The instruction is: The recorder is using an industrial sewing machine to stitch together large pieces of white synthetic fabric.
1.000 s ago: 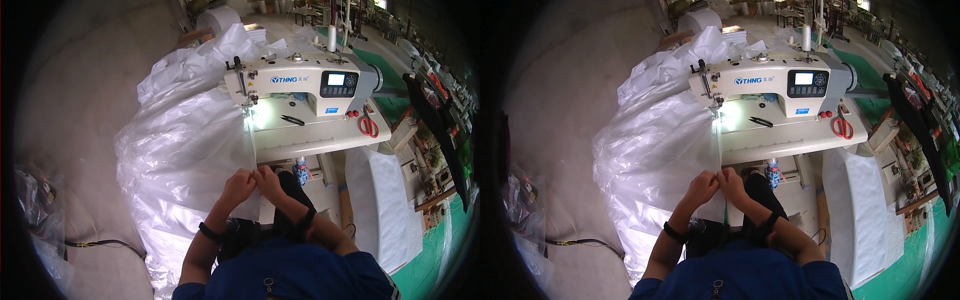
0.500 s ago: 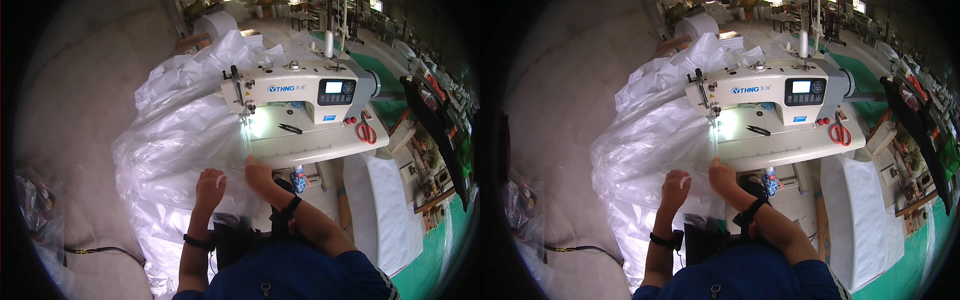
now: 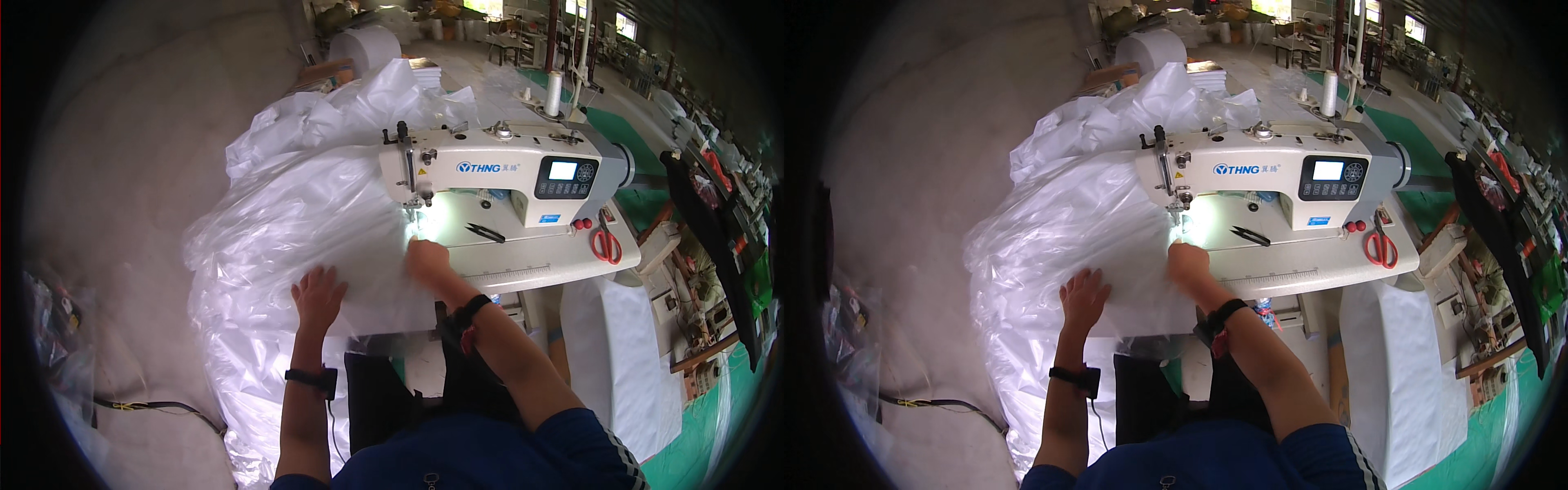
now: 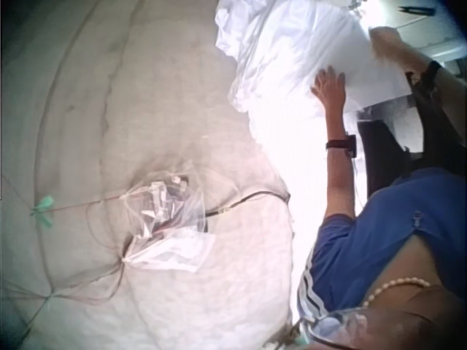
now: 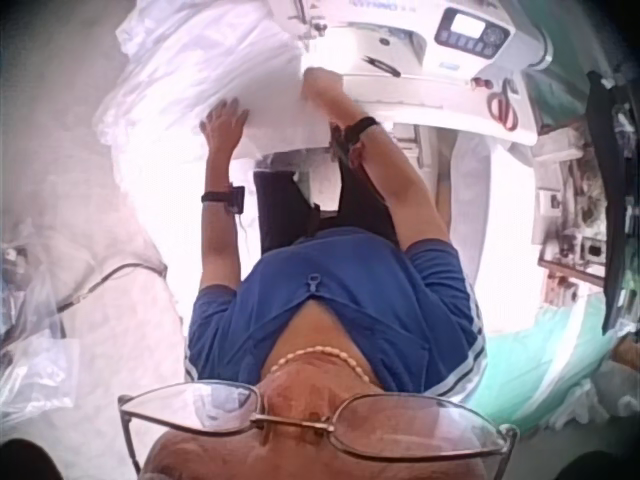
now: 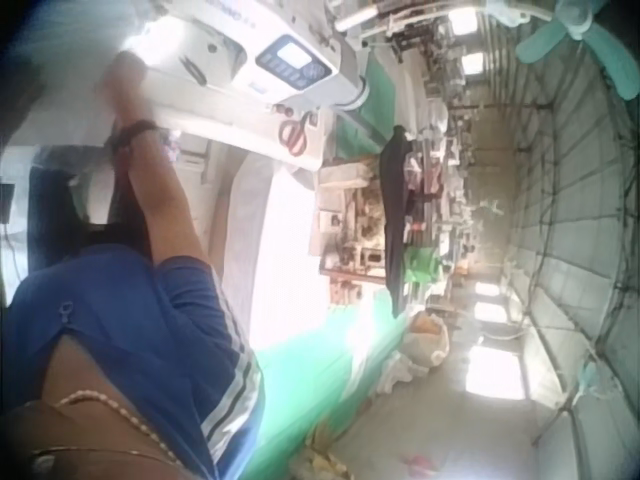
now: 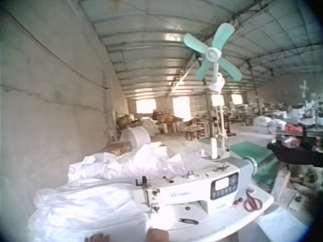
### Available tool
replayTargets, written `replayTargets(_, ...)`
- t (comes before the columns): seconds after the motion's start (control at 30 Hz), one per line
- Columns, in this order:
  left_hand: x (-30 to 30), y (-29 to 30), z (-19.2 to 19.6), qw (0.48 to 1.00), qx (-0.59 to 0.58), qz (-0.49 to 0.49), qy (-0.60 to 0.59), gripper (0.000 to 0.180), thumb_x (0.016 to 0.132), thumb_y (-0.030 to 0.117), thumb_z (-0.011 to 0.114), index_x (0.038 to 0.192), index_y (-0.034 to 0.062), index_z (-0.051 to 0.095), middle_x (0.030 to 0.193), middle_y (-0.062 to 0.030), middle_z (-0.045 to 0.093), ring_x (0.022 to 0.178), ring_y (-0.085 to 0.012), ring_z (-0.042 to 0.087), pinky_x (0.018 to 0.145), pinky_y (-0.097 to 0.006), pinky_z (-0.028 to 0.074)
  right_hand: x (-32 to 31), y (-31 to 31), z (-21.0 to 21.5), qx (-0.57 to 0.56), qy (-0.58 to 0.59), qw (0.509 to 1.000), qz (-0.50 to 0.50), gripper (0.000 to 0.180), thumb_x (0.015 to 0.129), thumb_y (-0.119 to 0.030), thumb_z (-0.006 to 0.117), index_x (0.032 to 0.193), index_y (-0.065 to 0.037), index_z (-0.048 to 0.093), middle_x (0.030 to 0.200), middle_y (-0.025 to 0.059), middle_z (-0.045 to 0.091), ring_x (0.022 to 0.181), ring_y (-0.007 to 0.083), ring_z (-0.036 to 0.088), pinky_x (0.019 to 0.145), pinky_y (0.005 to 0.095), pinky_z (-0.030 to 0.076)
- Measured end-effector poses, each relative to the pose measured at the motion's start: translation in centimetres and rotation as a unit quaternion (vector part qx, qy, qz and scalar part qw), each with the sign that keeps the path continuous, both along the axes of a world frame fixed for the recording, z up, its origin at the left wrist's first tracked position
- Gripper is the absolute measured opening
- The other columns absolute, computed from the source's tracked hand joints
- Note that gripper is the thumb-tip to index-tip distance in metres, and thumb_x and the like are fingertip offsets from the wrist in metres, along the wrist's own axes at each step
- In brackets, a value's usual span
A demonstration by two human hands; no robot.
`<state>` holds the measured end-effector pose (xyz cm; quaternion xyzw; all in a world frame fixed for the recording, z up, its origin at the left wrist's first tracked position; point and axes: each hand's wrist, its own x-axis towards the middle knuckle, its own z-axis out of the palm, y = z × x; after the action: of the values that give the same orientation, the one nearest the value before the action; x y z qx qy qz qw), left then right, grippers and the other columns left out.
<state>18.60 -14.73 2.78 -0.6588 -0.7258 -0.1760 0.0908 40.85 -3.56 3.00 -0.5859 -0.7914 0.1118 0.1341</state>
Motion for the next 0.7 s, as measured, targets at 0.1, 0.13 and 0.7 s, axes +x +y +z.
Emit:
replayTargets(0.1, -0.4, 1.7, 0.0, 0.999, -0.032, 0.026, 0.011, 0.045, 0.083, 0.043, 0.052, 0.121, 0.0183, 0.052, 0.128, -0.0108, 0.043, 0.119, -0.0315, 0.040, 0.095, -0.062, 0.026, 0.4, 1.3, 0.0, -0.022, 0.033, 0.999, 0.025, 0.024, 0.080, -0.018, 0.051, 0.095, -0.001, 0.058, 0.086, 0.0201, 0.064, 0.078, 0.0328, 0.064, 0.068, 0.0407, 0.051)
replayTargets(0.13, -0.3, 2.3, 0.3, 0.999, -0.038, 0.031, 0.014, 0.046, 0.083, 0.044, 0.051, 0.122, 0.0190, 0.051, 0.129, -0.0105, 0.043, 0.119, -0.0318, 0.040, 0.095, -0.062, 0.027, 0.6, 1.7, -0.5, 0.016, 0.058, 0.998, 0.026, 0.029, 0.077, -0.016, 0.057, 0.100, 0.001, 0.056, 0.085, 0.0214, 0.063, 0.073, 0.0313, 0.065, 0.063, 0.0399, 0.052)
replayTargets(0.7, 9.8, -5.8, 3.7, 0.942, 0.048, -0.283, -0.176, 0.028, 0.076, 0.011, 0.066, 0.104, 0.0051, 0.063, 0.112, -0.0107, 0.059, 0.108, -0.0296, 0.052, 0.092, -0.039, 0.041, 6.4, -11.3, -2.1, -0.409, 0.616, 0.673, -0.010, 0.023, 0.088, -0.022, 0.055, 0.099, -0.002, 0.058, 0.088, 0.0089, 0.065, 0.076, 0.0157, 0.065, 0.065, 0.0288, 0.054)
